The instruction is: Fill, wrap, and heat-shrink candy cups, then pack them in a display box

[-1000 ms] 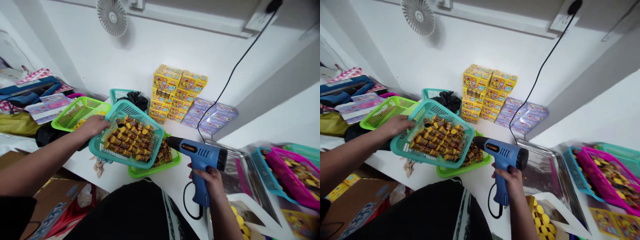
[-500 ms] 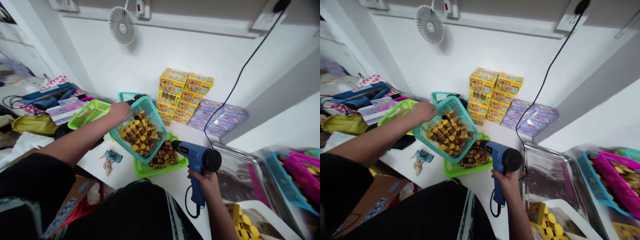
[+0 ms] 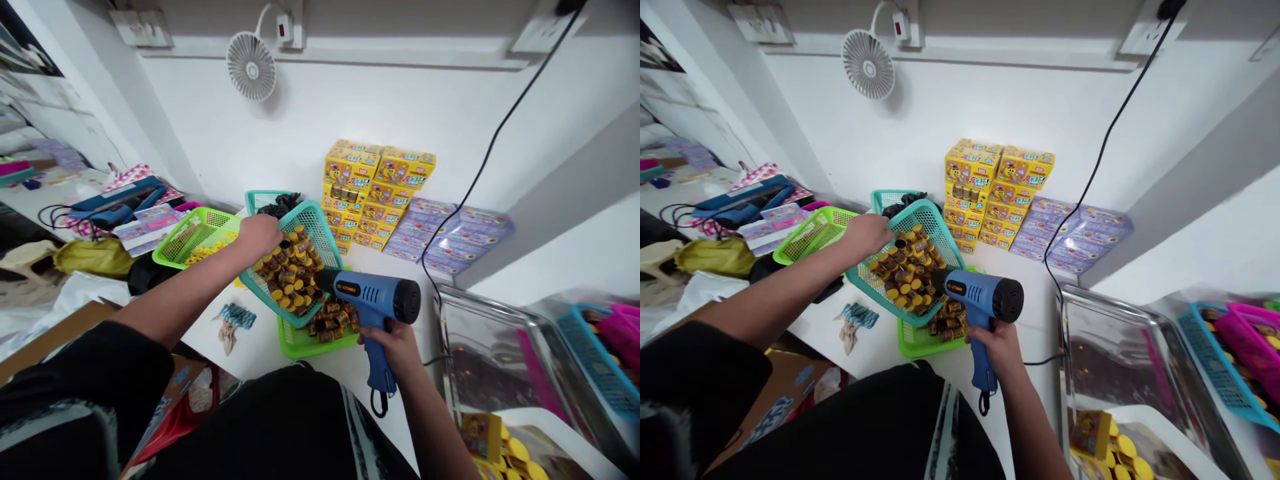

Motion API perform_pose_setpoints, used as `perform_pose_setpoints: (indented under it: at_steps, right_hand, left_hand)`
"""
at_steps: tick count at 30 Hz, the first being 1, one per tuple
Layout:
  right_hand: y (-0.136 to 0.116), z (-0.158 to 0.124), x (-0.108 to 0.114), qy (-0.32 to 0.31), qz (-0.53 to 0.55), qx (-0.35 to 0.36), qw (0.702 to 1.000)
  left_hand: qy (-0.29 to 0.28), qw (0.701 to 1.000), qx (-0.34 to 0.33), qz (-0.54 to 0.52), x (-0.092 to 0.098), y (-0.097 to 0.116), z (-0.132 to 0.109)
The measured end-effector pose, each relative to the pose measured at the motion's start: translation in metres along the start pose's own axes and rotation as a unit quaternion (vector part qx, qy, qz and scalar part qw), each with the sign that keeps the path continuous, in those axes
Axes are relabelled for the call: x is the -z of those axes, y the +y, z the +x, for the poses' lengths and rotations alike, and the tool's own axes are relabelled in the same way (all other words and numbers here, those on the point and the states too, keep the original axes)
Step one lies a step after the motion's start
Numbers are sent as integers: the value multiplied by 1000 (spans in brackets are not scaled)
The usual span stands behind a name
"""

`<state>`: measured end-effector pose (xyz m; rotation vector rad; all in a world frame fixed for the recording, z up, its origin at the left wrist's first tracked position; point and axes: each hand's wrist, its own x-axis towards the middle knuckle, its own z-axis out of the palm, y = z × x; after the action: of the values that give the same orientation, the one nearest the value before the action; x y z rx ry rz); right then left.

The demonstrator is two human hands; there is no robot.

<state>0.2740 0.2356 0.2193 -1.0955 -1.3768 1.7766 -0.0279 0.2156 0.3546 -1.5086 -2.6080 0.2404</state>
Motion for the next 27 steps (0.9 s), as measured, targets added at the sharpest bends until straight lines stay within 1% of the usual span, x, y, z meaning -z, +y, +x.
perform_pose_setpoints:
  at_steps: [4,7,11,15,18,22,25,27]
  right_hand:
    - [-4,4,-7,17,12,39,999]
    - [-6,5,-8,9,10,28,1000]
    - [-4,6,-7,40,-31,57,997]
    - [-5,5,-8,27,-2,35,999]
    - [-8,2,-10,23,24,34,999]
    - [-10,2,-12,7,68,22,997]
    - [-11,3,-14,12,64,28,997]
    - [-12,3,-15,10,66,21,998]
  left_hand:
    - [13,1000,-3,3,0,3,-4]
    - [28,1000,-13,-3,-1,4,-3]
    - [13,1000,-1,-4,-1,3,6]
    - [7,1000,7,3,1,1,9]
    - [4,1000,3,-1,1,1,7]
    - [25,1000,-11,-4,-2,3,4]
    - [35,999,-18,-3,-4,5,0]
    - [51,998,-29,-2,-5,6,-2]
